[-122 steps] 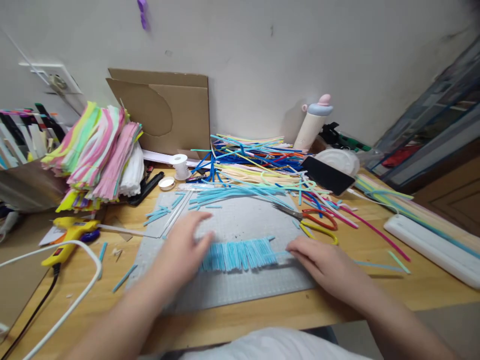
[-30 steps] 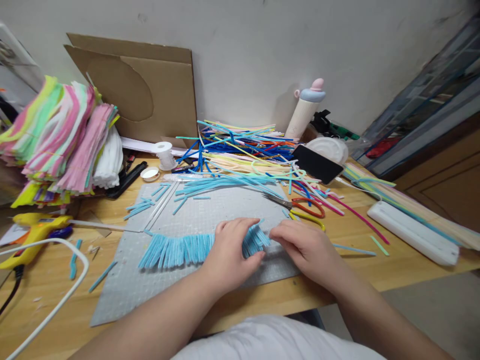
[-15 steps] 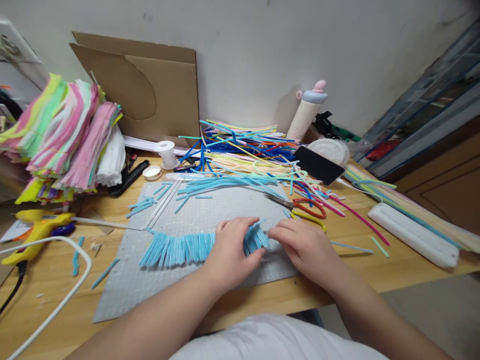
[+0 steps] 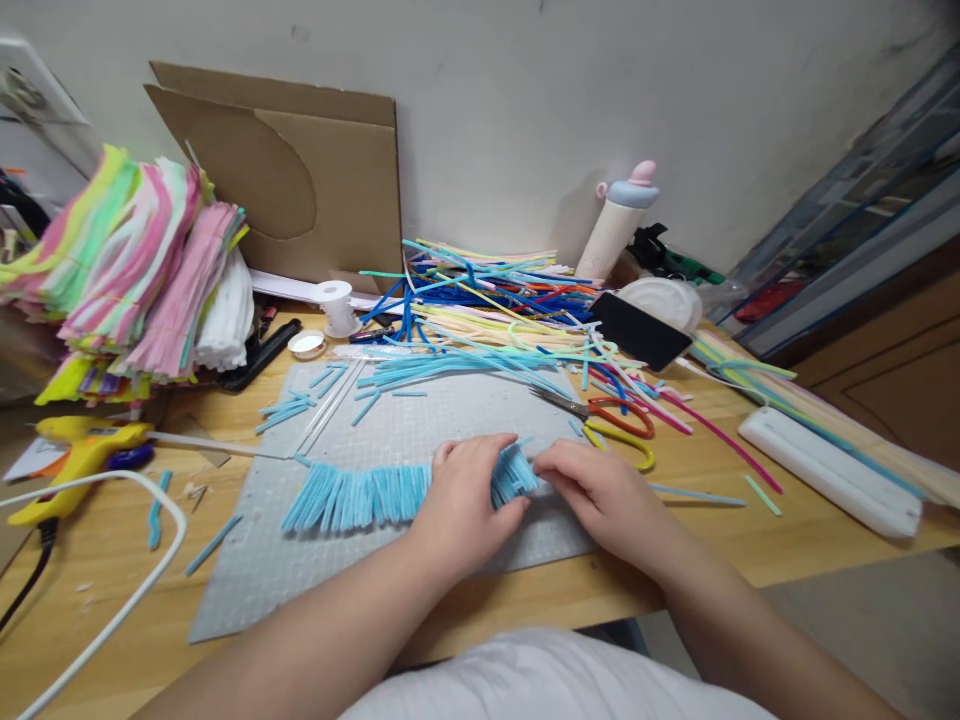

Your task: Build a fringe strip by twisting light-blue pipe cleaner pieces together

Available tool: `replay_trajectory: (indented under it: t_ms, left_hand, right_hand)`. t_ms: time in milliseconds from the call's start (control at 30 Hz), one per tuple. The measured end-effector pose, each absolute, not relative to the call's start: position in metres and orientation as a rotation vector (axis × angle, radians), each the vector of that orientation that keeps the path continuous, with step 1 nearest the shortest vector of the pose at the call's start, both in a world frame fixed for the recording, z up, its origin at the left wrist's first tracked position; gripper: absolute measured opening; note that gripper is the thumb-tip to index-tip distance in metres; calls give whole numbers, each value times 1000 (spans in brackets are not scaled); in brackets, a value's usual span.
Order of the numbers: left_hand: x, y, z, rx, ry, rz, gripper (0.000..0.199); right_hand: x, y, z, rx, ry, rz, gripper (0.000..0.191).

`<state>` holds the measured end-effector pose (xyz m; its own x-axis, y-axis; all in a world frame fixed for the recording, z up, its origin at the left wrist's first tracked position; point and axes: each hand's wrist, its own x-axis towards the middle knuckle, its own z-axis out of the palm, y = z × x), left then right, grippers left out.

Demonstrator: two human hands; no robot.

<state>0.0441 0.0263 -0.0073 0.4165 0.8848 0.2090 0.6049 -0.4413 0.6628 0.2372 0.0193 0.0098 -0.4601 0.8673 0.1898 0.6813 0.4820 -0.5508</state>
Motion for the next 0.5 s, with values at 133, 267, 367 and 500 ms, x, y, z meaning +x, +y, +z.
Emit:
replay_trajectory:
  t_ms: [133, 267, 367, 500]
  left_hand:
    - [45, 26, -7, 2176, 1269, 755, 56]
    - [44, 26, -6, 2172, 1256, 761, 54]
    - [44, 26, -6, 2164, 1255, 769, 53]
    - [43, 26, -6, 2162, 1249, 778, 51]
  right_hand:
    - [235, 20, 7, -1262, -2246, 643, 16]
    - [237, 23, 5, -1254, -2240, 623, 17]
    - [241, 27, 5, -1245, -2265, 510, 18]
    - [240, 28, 7, -1248, -2321, 447, 19]
